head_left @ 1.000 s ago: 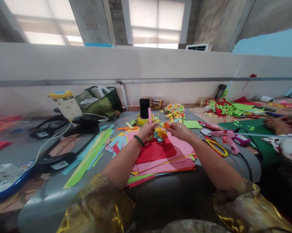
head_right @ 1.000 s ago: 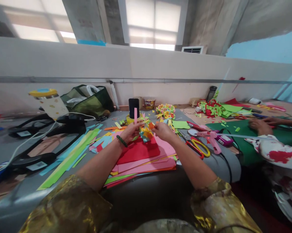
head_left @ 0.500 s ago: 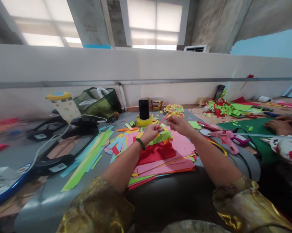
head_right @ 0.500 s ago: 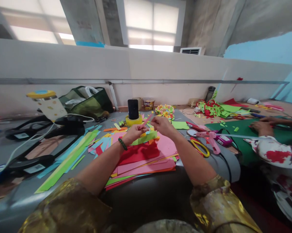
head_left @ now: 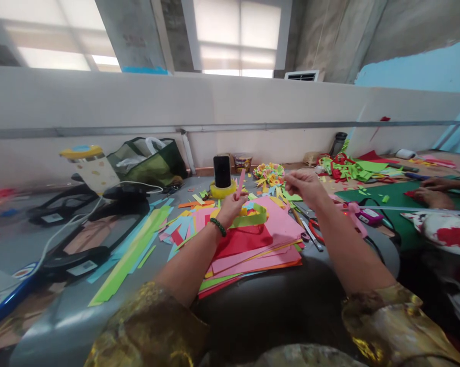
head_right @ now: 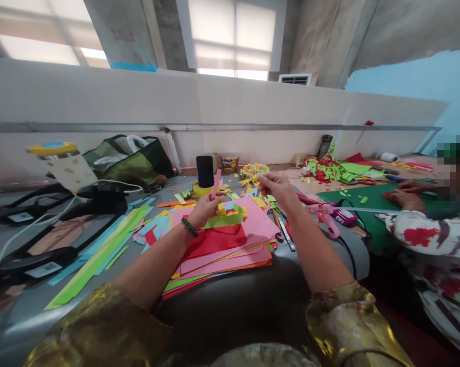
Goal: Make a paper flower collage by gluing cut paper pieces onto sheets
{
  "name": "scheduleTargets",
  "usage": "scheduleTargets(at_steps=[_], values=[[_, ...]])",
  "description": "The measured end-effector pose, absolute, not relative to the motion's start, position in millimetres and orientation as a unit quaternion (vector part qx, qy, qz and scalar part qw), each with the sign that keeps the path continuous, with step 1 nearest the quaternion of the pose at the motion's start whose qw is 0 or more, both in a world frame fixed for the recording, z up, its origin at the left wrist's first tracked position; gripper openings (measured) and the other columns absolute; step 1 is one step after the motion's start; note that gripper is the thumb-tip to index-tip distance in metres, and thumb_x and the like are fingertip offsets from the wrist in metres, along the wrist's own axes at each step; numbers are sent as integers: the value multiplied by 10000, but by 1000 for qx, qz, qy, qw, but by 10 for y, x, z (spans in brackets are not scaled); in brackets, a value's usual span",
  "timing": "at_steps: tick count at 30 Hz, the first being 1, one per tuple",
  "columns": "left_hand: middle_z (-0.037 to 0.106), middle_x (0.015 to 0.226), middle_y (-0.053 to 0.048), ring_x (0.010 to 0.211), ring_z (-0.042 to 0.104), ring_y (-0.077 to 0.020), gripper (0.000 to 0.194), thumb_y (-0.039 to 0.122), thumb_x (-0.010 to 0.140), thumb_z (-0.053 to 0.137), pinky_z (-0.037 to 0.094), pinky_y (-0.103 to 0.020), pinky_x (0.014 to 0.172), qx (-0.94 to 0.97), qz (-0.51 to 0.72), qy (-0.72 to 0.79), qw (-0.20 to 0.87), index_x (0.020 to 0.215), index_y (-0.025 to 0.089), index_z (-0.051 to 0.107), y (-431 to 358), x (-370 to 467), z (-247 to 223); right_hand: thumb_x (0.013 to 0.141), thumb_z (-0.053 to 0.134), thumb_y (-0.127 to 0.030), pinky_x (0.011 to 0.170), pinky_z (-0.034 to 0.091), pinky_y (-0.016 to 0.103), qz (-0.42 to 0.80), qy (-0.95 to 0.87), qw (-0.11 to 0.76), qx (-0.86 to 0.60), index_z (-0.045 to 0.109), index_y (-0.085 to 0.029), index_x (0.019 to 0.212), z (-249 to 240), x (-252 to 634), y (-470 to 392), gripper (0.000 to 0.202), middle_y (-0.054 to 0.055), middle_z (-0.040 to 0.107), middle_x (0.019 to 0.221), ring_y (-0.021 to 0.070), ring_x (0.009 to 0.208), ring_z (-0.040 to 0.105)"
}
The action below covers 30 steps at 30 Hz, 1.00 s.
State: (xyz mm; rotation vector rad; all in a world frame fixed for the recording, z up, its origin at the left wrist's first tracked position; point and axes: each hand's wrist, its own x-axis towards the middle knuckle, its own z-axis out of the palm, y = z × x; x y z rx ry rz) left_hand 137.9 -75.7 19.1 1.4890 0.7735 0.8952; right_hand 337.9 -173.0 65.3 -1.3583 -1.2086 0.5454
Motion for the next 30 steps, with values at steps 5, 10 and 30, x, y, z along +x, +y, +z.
scheduleTargets(at_steps=[5,10,30], values=[[439,497,85,500,394,-96,176,210,613,809,294,-216,500,701,363,297,536,719,169,675,-889,1400,214,529,849,-462,429,426,204,287,-540,485,-625,678,-162,567,436,3227,-1741,348,-2,614,483,91,439,532],[399,415,65,489,373,-108,256,118,562,792,236,-239,495,774,271,315,478,445,183,573,-860,1422,141,577,830,-393,434,442,205,305,-540,443,-647,696,-161,578,261,3269,-1776,268,6,632,484,94,434,541],[304,397,89,385,223,-44,317,123,643,724,94,-222,423,684,215,416,559,469,170,463,-360,966,382,678,676,-57,686,447,248,163,-742,242,-604,767,-199,629,39,2848,-1603,176,24,739,688,173,682,644]])
